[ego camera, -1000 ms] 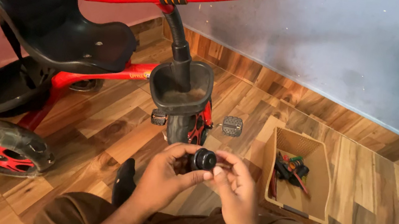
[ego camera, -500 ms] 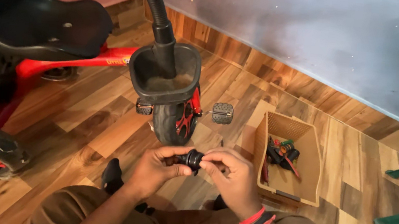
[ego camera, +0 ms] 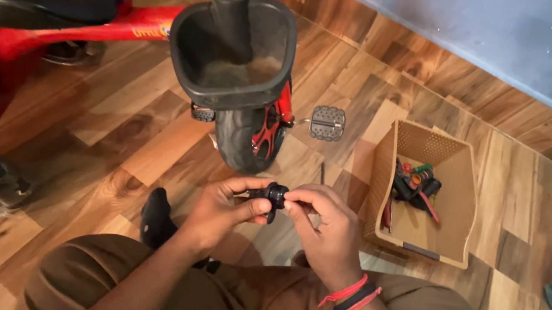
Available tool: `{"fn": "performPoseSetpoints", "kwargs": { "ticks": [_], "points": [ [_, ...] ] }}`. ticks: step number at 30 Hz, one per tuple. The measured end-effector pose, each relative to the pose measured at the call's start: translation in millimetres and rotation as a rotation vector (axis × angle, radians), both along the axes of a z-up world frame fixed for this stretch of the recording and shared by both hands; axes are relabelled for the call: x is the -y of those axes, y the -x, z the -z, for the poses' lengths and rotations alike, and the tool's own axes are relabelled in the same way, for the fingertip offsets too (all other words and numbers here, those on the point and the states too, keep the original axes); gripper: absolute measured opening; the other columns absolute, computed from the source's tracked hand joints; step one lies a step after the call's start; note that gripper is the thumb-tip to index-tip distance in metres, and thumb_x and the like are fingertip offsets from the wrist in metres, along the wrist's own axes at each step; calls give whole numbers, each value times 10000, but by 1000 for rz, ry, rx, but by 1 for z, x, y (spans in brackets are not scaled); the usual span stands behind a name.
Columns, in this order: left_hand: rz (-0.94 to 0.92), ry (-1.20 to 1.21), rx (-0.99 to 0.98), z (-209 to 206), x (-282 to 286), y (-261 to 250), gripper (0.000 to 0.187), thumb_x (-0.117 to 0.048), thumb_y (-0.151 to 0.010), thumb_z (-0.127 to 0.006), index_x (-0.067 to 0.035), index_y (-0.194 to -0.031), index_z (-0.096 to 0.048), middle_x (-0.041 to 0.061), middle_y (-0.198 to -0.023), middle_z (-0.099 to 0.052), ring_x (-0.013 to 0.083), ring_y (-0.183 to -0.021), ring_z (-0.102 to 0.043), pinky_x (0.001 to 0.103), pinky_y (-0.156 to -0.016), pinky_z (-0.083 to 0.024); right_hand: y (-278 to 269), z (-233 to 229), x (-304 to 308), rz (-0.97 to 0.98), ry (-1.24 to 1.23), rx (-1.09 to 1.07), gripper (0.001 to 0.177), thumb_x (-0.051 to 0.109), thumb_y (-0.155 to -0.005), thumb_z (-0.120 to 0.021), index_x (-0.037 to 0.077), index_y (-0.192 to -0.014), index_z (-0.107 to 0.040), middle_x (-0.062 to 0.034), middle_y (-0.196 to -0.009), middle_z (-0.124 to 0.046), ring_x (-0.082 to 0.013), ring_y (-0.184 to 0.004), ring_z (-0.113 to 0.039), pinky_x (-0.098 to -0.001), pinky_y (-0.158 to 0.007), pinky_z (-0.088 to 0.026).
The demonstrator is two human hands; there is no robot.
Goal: The person installs handlebar grips and a bell on a red child tricycle. They slide a black grip onto the right handlebar, then a second grip onto the left handlebar, and finally attach a black bell to the left handlebar using a screwdriver.
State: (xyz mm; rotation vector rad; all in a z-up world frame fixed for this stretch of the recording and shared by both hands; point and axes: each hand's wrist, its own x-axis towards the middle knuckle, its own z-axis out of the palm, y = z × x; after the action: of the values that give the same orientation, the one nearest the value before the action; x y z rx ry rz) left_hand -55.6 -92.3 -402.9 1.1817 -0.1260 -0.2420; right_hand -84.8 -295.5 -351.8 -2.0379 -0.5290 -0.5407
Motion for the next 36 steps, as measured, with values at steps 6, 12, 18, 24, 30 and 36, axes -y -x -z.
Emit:
{"fn": "performPoseSetpoints", "kwargs": {
  "ticks": [6,12,18,24,30,36],
  "points": [
    [-15,-34,-3,-6,0,12,531,-11,-783,-811,1,-1297,-679,100,-1128,-752,131,-950,-715,300,-847,-606,-4,9,1,-163,-411,-550,158,81,-925,-737,17,-1069,-733,-67,-929,-750,-121,-811,-705,-251,-715,-578],
    [37,-45,-145,-5,5,11,445,-118,-866,-762,8,-1289,-702,100,-1025,-742,147,-842,-686,297,-739,-605,1,12,13,-145,-238,-210,163,57,-923,-736,2,-1076,-724,-36,-1066,-700,-96,-934,-712,-242,-797,-596],
    [103,-26,-147,-5,-2,12,463,-81,-826,-765,16,-1271,-679,64,-1032,-750,120,-822,-698,299,-707,-612,-6,14,20,-370,-623,-666,293,21,-881,-752,36,-1171,-710,-16,-1012,-699,-79,-861,-645,-236,-765,-551],
    [244,-214,-344,-8,-12,7,484,-135,-799,-772,-11,-1262,-710,64,-906,-751,133,-720,-707,337,-699,-660,-15,19,34,-455,-386,-744,242,33,-898,-747,12,-1139,-740,-35,-1072,-727,-83,-902,-697,-236,-767,-561],
    [250,-237,-300,1,-8,3,504,-100,-786,-811,12,-1270,-725,88,-896,-745,138,-732,-706,323,-700,-626,-29,26,39,-484,-405,-834,211,15,-897,-772,-12,-1105,-758,-56,-952,-746,-102,-848,-698,-254,-773,-584],
    [44,-117,-203,20,8,1,533,87,-698,-817,22,-1213,-694,104,-1067,-768,151,-877,-736,309,-771,-638,-34,40,35,-356,-652,-1016,252,41,-882,-751,-8,-1128,-736,-79,-972,-771,-121,-810,-719,-260,-752,-597]
  ]
}}
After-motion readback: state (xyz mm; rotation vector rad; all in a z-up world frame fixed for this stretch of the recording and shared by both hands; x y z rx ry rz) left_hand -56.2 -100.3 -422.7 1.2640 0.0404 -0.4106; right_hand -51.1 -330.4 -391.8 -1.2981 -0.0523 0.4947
